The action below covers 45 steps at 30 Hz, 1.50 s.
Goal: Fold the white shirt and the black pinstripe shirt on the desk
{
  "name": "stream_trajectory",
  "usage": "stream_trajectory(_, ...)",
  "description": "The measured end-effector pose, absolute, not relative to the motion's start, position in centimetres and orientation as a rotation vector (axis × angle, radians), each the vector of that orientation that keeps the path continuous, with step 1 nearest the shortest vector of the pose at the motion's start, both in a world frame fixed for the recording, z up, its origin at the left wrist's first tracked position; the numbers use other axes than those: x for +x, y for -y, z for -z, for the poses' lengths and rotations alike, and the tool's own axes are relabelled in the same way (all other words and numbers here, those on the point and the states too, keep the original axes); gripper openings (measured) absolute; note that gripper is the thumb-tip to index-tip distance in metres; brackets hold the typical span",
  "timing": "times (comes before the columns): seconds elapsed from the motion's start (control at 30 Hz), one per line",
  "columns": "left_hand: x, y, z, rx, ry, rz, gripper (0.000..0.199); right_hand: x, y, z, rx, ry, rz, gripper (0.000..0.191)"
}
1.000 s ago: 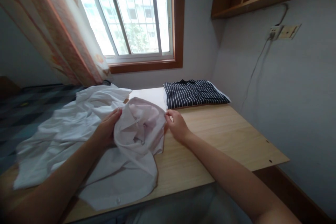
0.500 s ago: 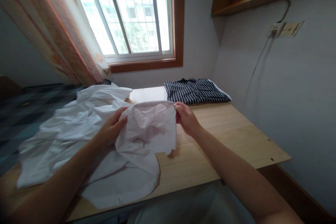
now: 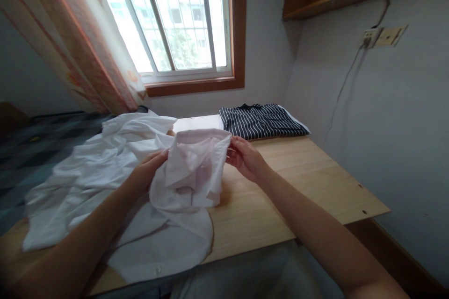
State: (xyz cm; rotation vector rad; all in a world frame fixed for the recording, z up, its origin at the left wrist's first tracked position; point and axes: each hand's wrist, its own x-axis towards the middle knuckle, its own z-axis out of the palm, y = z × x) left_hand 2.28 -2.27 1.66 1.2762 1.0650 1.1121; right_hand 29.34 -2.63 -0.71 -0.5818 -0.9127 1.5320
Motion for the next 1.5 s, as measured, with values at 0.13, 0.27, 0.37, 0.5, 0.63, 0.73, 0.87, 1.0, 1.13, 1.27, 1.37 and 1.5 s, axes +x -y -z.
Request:
stream_trajectory(0.13, 2.2, 2.1, -1.4, 1.222, -1.069, -1.111, 0.040, 28.9, 2.9, 1.3, -0.602, 1.108, -1.505, 0.027)
stream_trajectory(0.27, 2.3, 2.1, -1.3, 1.194, -1.074, -1.119, 0.039, 28.5, 3.0, 2.5, -0.721, 1.456, -1.088, 0.037)
stream_trajectory(0.37, 2.4, 2.1, -1.4, 1.196, -1.086, -1.125, 0.038, 29.1, 2.9, 2.8, -0.824, 1.778, -0.652, 0.041)
stream_trajectory(0.5, 2.3, 2.1, -1.6, 1.228, -1.083, -1.137, 0.040, 30.6, 2.5, 2.2, -0.929, 2.135, -0.237, 0.014)
stream_trajectory(0.63, 2.1, 2.0, -1.8, 1.250, -1.083, -1.169, 0.043, 31.5, 2.0, 1.5, -0.884, 2.106, -0.247, 0.008)
stream_trajectory(0.73, 2.1, 2.2, -1.9, 1.280, -1.094, -1.193, 0.046, 31.5, 1.9, 1.4, -0.819, 1.954, -0.471, 0.016)
stream_trajectory(0.87, 2.4, 2.5, -1.9, 1.439, -1.082, -1.185, 0.048, 30.6, 2.2, 1.9, -0.757, 1.728, -0.783, 0.029)
stream_trajectory(1.0, 3.0, 3.0, -1.7, 1.733, -0.975, -1.112, 0.048, 29.0, 3.1, 2.2, -0.924, 1.693, -0.633, 0.034)
stream_trajectory(1.13, 4.3, 4.5, -1.6, 2.085, -1.013, -0.885, 0.060, 27.4, 4.4, 2.1, -1.025, 1.659, -0.388, 0.027)
stream_trajectory(1.27, 6.3, 6.1, -1.1, 2.407, -1.234, -0.788, 0.061, 26.2, 5.2, 2.3, -0.976, 1.671, -0.332, 0.019)
stream_trajectory(1.37, 6.9, 6.2, -0.6, 2.438, -1.255, -0.750, 0.035, 26.0, 4.9, 2.8, -0.882, 1.620, -0.502, 0.018)
stream_trajectory(1.5, 5.7, 5.1, -0.5, 2.124, -1.209, -0.830, 0.023, 27.2, 3.3, 3.6, -0.704, 1.583, -0.831, 0.047)
